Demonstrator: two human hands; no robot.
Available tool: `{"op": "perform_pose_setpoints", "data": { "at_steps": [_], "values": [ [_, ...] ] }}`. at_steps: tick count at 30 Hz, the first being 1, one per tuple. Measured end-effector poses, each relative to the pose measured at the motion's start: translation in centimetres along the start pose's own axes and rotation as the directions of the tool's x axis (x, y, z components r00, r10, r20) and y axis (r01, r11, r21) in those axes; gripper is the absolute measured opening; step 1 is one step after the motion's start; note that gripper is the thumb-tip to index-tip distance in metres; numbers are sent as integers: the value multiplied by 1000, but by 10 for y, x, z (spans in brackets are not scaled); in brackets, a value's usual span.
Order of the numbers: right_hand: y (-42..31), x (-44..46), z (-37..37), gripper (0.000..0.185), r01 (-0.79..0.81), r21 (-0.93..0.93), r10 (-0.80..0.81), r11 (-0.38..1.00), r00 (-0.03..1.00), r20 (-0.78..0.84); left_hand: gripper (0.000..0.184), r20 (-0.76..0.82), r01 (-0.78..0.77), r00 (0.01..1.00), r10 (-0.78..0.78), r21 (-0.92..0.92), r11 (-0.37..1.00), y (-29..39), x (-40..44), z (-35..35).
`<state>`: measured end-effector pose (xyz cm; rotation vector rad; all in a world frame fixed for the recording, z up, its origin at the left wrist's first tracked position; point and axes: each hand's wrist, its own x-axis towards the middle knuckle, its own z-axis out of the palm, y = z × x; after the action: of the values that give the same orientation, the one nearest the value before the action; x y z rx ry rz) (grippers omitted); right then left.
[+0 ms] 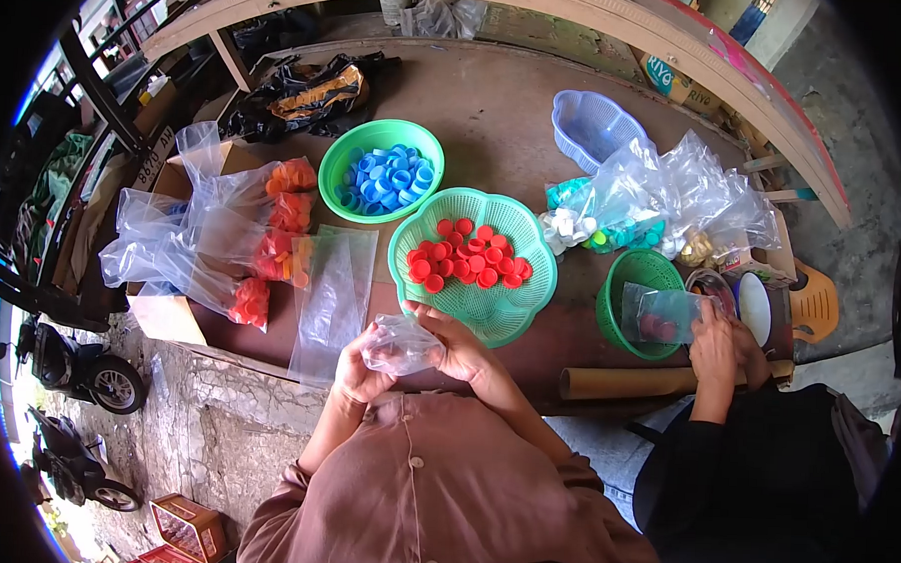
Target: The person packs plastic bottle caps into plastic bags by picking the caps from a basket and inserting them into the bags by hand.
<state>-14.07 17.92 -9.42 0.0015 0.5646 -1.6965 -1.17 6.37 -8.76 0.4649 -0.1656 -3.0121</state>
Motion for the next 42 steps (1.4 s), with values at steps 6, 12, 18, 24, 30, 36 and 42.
{"op": "perform_pose_setpoints", "data": {
  "at_steps": [6,12,18,24,30,36,42],
  "values": [
    [-2,3,-1,37,42,99,-46,994,998,40,30,94,194,974,-205,113,974,4,-3,12],
    [-4,1,6,37,96,144,-103,985,994,42,36,-31,-94,993,112,348,933,4,-3,23],
    [-5,3,-1,37,50,95,-61,994,992,110,50,350,-262,850,393,929,-262,24,-15,69],
    [-6,2,7,39,33,-49,-31,998,999,37,32,367,-196,872,325,869,-455,14,-8,74],
    [-37,9,-34,31,527,-744,-808,411,589,-29,23,254,-64,810,528,934,-352,22,-7,56],
    [-15,-27,59,11,634,-773,-749,-6,510,424,17,360,-15,676,643,879,-476,17,-7,65],
    [11,-14,52,23,132,-852,-491,-507,768,411,22,345,-33,681,645,895,-444,7,-5,65]
  ]
}}
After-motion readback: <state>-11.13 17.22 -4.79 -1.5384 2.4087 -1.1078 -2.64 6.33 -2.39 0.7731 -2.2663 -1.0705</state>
